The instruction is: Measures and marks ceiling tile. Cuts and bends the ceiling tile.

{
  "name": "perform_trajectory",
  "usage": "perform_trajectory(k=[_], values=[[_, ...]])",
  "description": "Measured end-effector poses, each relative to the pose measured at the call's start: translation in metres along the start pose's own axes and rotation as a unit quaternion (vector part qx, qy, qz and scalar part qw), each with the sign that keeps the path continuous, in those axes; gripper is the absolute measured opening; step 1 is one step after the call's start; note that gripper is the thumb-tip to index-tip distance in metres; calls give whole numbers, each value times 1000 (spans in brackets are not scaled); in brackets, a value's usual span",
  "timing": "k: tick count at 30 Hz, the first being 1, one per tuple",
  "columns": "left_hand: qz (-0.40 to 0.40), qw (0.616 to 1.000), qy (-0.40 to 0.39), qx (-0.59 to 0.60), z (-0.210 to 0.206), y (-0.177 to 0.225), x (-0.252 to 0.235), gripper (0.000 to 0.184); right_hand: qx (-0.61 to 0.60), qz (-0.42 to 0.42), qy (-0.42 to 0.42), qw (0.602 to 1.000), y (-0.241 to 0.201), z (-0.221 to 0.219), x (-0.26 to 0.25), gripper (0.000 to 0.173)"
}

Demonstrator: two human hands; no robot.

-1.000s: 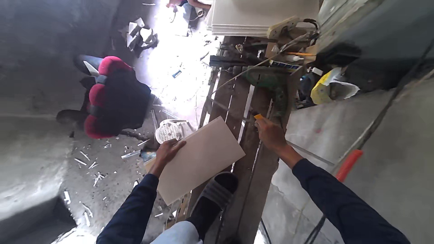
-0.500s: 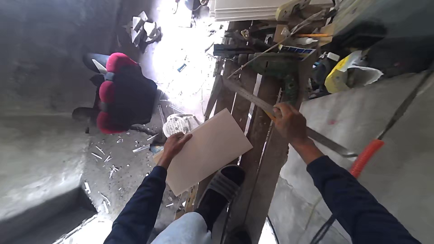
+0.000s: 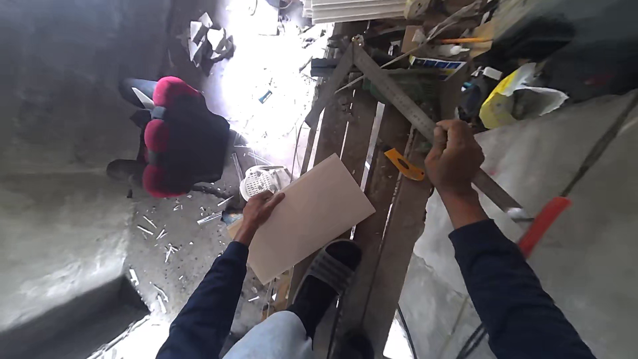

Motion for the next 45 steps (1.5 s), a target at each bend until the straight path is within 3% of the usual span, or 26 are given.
perform_trajectory(k=[3, 9, 13, 16, 21, 24, 28, 31, 33, 38, 42, 45], values=[[-6, 1000, 0, 1, -3, 4, -3, 53, 23, -8, 10, 1000, 11, 3, -5, 40], [-21, 1000, 6, -7, -4, 10, -5, 54, -13, -120, 0, 993, 36, -9, -12, 41], [-23, 1000, 15, -6, -6, 13, -6, 53, -85, -162, -125, 975, 0, -35, 10, 43], [-25, 1000, 18, -7, -6, 14, -6, 55, -134, -159, -175, 962, -51, -44, 80, 38], [-37, 999, 24, -2, -6, 18, -2, 53, -117, -152, -140, 971, -77, -87, 152, 29], [-65, 994, 87, -19, 0, 31, 5, 50, -111, -147, -133, 974, -82, -96, 165, 29], [-188, 963, 174, -81, -11, 108, 29, 73, -103, -124, -108, 981, -85, -92, 163, 26], [-298, 937, 166, -79, -59, 177, 40, 73, -93, -105, -109, 984, -89, -93, 166, 32], [-318, 932, 158, -78, -87, 195, 40, 72, -71, -118, -99, 985, -83, -94, 172, 29], [-309, 925, 185, -122, -111, 190, 34, 78, -76, -183, -70, 978, -44, -71, 198, 41], [-295, 932, 192, -85, -107, 184, 37, 91, -96, -248, 23, 964, -3, -47, 256, 33], [-296, 931, 189, -98, -106, 185, 38, 92, -118, -242, 22, 963, 2, -48, 271, 36]])
Point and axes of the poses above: each hand's wrist, its own x-axis away from the middle knuckle, its own z-axis out of the back of the hand, y = z × x, the point moved 9 cm from there along -x, towards the middle knuckle, and after that the axes turned 10 degrees about y, right-handed, at the moved point
